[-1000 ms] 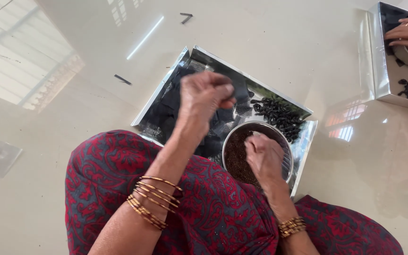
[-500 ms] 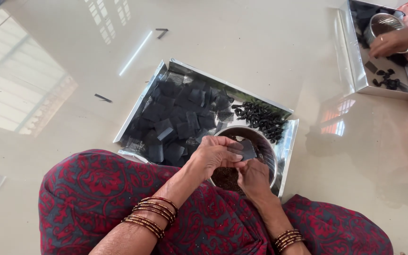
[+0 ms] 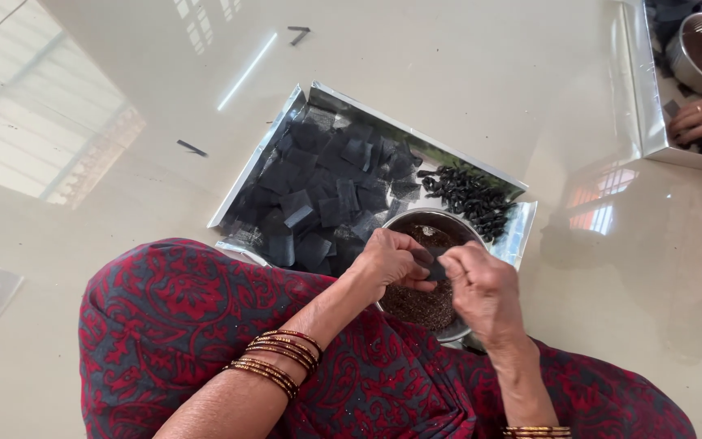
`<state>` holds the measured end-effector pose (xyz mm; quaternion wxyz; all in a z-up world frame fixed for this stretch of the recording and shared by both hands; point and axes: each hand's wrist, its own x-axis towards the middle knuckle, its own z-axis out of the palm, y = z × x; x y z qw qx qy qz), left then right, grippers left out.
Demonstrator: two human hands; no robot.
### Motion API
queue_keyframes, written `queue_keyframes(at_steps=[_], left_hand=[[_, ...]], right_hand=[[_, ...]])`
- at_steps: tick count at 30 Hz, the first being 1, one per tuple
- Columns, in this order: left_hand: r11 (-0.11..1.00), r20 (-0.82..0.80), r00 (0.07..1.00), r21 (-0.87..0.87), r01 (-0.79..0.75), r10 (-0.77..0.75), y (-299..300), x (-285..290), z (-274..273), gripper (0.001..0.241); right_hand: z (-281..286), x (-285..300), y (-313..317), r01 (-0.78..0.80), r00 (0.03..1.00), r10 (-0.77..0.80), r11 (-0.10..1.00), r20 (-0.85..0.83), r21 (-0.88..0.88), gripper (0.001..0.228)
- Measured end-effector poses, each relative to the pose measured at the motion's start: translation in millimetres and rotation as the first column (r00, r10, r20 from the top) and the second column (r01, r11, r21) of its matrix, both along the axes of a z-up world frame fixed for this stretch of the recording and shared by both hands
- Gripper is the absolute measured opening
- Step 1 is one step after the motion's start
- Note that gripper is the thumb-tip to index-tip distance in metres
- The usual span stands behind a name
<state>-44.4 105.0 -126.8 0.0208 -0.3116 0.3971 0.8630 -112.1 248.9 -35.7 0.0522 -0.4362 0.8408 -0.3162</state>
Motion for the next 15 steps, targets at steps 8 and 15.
queue_keyframes(at_steps=[8, 15], left_hand=[[0.998, -0.067, 0.997, 0.04, 0.039, -0.036, 1.7, -4.8, -8.3, 0.016], [0.998, -0.073, 0.997, 0.063, 0.032, -0.027, 1.4, -5.2, -11.8, 0.018]], right_hand=[[9.3, 10.3, -3.5, -0.116, 0.947, 0.154, 0.982, -0.283, 0.146, 0.007], [14.1, 7.3, -2.2, -0.145, 0.967, 0.147, 0.989, -0.208, 0.024, 0.01]])
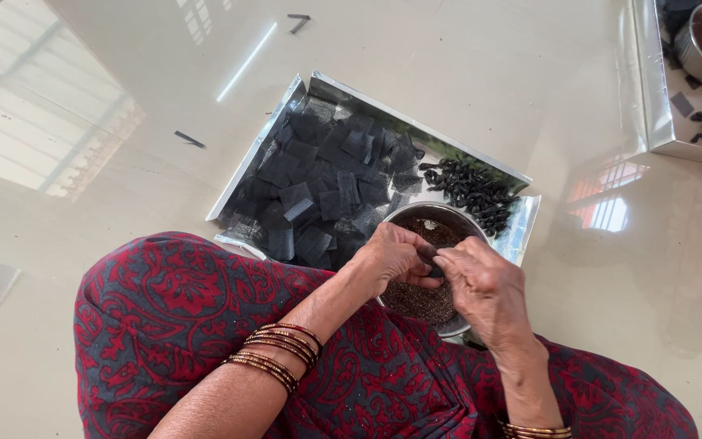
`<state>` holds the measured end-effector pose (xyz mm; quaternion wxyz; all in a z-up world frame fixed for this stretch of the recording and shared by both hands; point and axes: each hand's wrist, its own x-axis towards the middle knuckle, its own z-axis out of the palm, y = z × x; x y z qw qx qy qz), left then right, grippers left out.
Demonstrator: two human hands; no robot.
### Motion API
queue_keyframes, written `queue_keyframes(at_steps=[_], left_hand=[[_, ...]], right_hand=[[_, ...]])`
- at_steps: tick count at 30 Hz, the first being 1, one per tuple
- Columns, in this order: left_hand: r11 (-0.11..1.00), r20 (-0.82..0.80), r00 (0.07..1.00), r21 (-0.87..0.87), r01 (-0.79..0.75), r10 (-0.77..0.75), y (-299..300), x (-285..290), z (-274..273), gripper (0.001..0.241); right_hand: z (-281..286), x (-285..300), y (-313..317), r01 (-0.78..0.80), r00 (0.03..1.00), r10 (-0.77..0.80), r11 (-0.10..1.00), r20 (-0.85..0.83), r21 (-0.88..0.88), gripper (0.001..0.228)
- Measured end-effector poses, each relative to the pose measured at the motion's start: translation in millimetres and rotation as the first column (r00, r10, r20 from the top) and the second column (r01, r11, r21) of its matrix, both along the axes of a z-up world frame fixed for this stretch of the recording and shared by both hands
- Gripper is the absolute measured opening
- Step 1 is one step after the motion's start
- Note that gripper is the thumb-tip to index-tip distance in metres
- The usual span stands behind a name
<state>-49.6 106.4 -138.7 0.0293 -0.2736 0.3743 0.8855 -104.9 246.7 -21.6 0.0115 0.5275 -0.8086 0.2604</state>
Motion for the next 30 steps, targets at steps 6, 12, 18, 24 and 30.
queue_keyframes(at_steps=[6, 12, 18, 24, 30], left_hand=[[1.0, 0.021, 1.0, 0.017, -0.012, 0.011, -3.6, 2.2, 12.9, 0.021], [0.996, -0.061, 0.996, 0.052, -0.067, 0.071, -9.6, 5.6, 22.7, 0.021], [0.988, -0.148, 0.984, 0.127, -0.082, 0.101, -9.9, 5.6, 21.5, 0.021], [0.986, -0.135, 0.984, 0.138, -0.094, 0.113, -9.3, 6.0, 24.1, 0.019], [0.99, -0.057, 0.99, 0.072, -0.122, 0.127, -7.3, 0.9, 9.9, 0.019]], right_hand=[[-15.1, -36.1, 26.4, 0.176, 0.945, -0.173, 0.984, 0.277, 0.013, 0.009], [-73.0, -44.9, 40.1, 0.178, 0.981, -0.193, 0.939, 0.021, 0.295, 0.011], [-99.6, -20.8, 28.4, 0.142, 0.987, -0.16, 0.842, -0.011, 0.521, 0.026], [-124.6, -23.2, 33.3, 0.056, 0.998, -0.049, 0.842, -0.028, 0.536, 0.014], [-81.4, -29.3, 29.5, 0.12, 0.983, -0.165, 0.903, 0.076, 0.413, 0.014]])
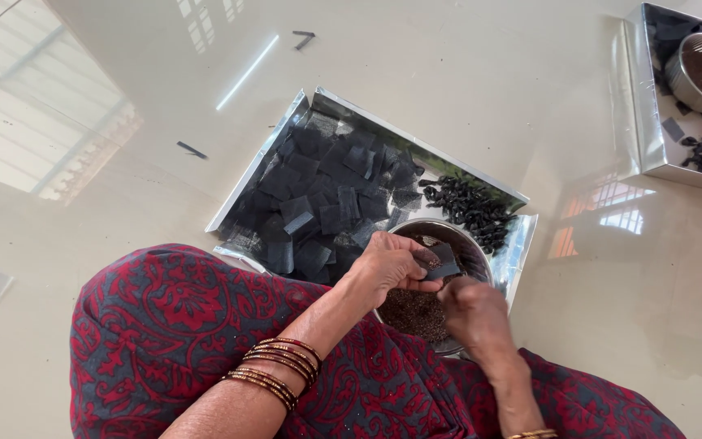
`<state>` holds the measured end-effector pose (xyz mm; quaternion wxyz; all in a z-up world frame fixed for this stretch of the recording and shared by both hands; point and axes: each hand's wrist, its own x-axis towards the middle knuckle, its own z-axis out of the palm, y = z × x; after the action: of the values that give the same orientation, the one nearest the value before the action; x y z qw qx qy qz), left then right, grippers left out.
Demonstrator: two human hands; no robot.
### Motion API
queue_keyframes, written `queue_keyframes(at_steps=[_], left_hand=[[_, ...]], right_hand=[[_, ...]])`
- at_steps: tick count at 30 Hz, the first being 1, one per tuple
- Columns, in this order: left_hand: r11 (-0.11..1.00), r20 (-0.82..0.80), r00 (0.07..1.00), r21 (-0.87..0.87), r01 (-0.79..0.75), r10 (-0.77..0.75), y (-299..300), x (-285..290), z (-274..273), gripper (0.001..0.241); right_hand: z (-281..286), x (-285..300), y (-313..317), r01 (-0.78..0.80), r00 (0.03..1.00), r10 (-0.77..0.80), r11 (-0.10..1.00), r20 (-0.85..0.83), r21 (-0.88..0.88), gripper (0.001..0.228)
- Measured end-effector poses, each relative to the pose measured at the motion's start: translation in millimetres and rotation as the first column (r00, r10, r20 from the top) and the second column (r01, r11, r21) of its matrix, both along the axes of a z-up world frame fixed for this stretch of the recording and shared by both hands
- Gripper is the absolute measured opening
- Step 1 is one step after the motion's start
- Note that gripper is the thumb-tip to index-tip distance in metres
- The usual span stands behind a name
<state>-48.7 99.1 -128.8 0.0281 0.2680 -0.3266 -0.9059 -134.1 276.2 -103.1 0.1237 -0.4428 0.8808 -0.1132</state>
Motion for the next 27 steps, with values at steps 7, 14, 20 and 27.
queue_keyframes(at_steps=[7, 14, 20, 27], left_hand=[[0.995, 0.092, 0.994, -0.083, 0.063, -0.056, 9.7, -3.9, -11.7, 0.021], [0.99, 0.12, 0.987, -0.084, 0.113, -0.103, 17.2, -5.8, -16.2, 0.018], [0.981, 0.082, 0.986, -0.12, 0.152, -0.143, 18.4, -7.2, -21.4, 0.018], [0.983, 0.107, 0.986, -0.115, 0.143, -0.13, 14.6, -4.4, -5.4, 0.019]], right_hand=[[72.5, 24.1, -24.4, -0.034, 0.997, 0.003, 0.913, -0.076, -0.407, 0.008], [73.8, 31.5, -27.6, -0.116, 0.981, 0.044, 0.912, -0.189, -0.394, 0.008], [80.8, 36.1, -31.1, -0.17, 0.968, 0.096, 0.931, -0.232, -0.324, 0.004], [76.6, 21.9, -21.8, -0.035, 0.991, -0.012, 0.936, -0.13, -0.351, 0.01]])
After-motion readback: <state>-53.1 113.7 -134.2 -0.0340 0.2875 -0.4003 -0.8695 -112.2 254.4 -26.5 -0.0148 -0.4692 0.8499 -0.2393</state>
